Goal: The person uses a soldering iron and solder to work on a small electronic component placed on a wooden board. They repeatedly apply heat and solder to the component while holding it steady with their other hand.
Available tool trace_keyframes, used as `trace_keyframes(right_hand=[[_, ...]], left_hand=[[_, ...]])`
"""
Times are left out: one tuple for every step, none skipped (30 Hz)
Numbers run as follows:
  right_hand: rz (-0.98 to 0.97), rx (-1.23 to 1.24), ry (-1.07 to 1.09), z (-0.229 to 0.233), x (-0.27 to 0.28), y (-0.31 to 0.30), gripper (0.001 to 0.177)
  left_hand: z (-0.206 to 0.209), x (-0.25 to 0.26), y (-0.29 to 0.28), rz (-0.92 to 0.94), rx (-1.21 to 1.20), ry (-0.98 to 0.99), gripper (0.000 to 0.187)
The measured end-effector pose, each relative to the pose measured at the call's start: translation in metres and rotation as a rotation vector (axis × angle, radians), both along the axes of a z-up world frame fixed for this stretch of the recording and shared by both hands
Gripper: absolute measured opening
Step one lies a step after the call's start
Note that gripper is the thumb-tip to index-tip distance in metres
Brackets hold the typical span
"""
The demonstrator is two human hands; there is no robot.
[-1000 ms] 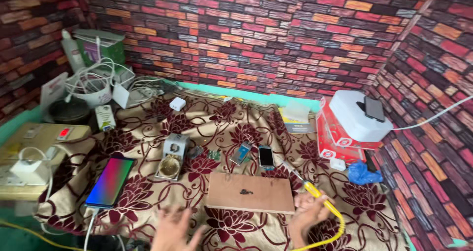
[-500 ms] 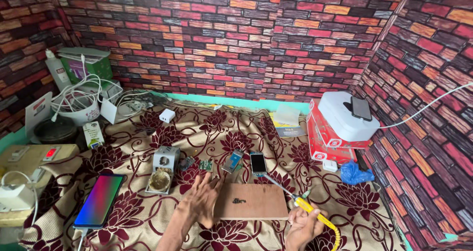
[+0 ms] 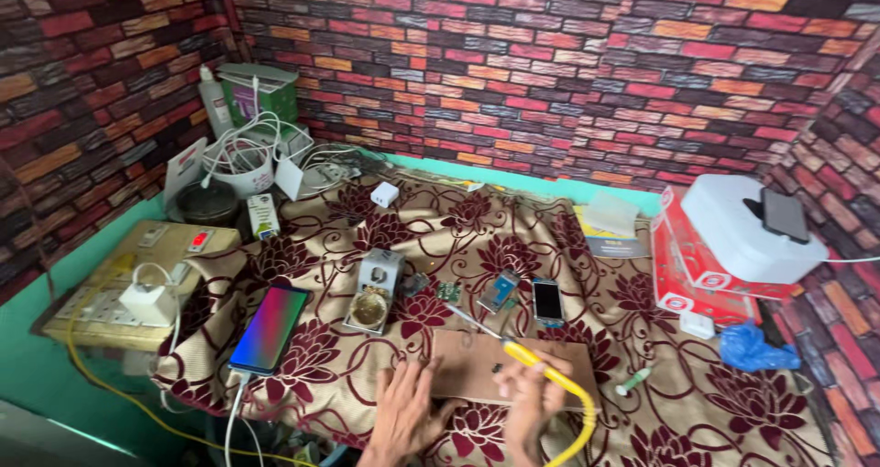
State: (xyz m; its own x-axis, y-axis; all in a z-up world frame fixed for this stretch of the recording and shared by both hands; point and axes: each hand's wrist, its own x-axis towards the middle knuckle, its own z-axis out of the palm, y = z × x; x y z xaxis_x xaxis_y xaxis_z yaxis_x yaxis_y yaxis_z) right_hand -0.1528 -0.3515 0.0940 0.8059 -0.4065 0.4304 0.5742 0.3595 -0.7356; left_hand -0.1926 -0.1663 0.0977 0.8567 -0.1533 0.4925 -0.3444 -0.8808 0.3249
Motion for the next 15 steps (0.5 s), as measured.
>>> trace_keyframes(right_hand=[[0.012,-0.055,-0.036,0.001,0.005,0.02,0.024],[0.02,-0.115,-0.069,0.001,0.008,0.035,0.025],[0.047,-0.136,-0.067,0.0,0.013,0.048,0.025],[0.074,-0.155,-0.065,0.0,0.02,0.06,0.025],[0.101,-0.175,-0.062,-0.001,0.026,0.069,0.025],[0.145,-0.161,-0.066,-0.003,0.033,0.075,0.024],[0.189,-0.146,-0.07,-0.005,0.039,0.082,0.022],[0.231,-0.131,-0.078,-0.006,0.045,0.087,0.021],[0.254,-0.138,-0.062,-0.008,0.049,0.092,0.021],[0.273,-0.146,-0.049,-0.01,0.052,0.095,0.021],[0.293,-0.154,-0.035,-0.012,0.054,0.097,0.022],[0.285,-0.176,-0.013,-0.014,0.055,0.1,0.022],[0.277,-0.198,0.008,-0.016,0.054,0.102,0.022],[0.268,-0.222,0.031,-0.017,0.054,0.102,0.022],[0.255,-0.236,0.006,-0.018,0.052,0.102,0.022]], left_hand=[[-0.009,0.0,0.002,0.077,-0.082,-0.026,0.074],[-0.017,0.0,0.003,0.114,-0.189,-0.032,0.07],[-0.023,0.0,0.003,0.153,-0.295,-0.037,0.067],[-0.028,0.001,0.005,0.192,-0.4,-0.041,0.063],[-0.031,0.004,0.008,0.105,-0.404,-0.07,0.055],[-0.034,0.006,0.012,0.023,-0.409,-0.099,0.047],[-0.035,0.006,0.015,-0.06,-0.415,-0.129,0.038],[-0.035,0.008,0.018,-0.041,-0.42,-0.072,0.037],[-0.034,0.008,0.02,-0.021,-0.426,-0.016,0.037],[-0.033,0.009,0.02,-0.005,-0.432,0.039,0.036],[-0.031,0.01,0.02,-0.045,-0.461,0.015,0.034],[-0.029,0.01,0.023,-0.082,-0.487,-0.012,0.033],[-0.026,0.01,0.026,-0.12,-0.512,-0.039,0.031],[-0.023,0.009,0.028,-0.162,-0.553,-0.002,0.03],[-0.02,0.008,0.033,-0.203,-0.594,0.034,0.028]])
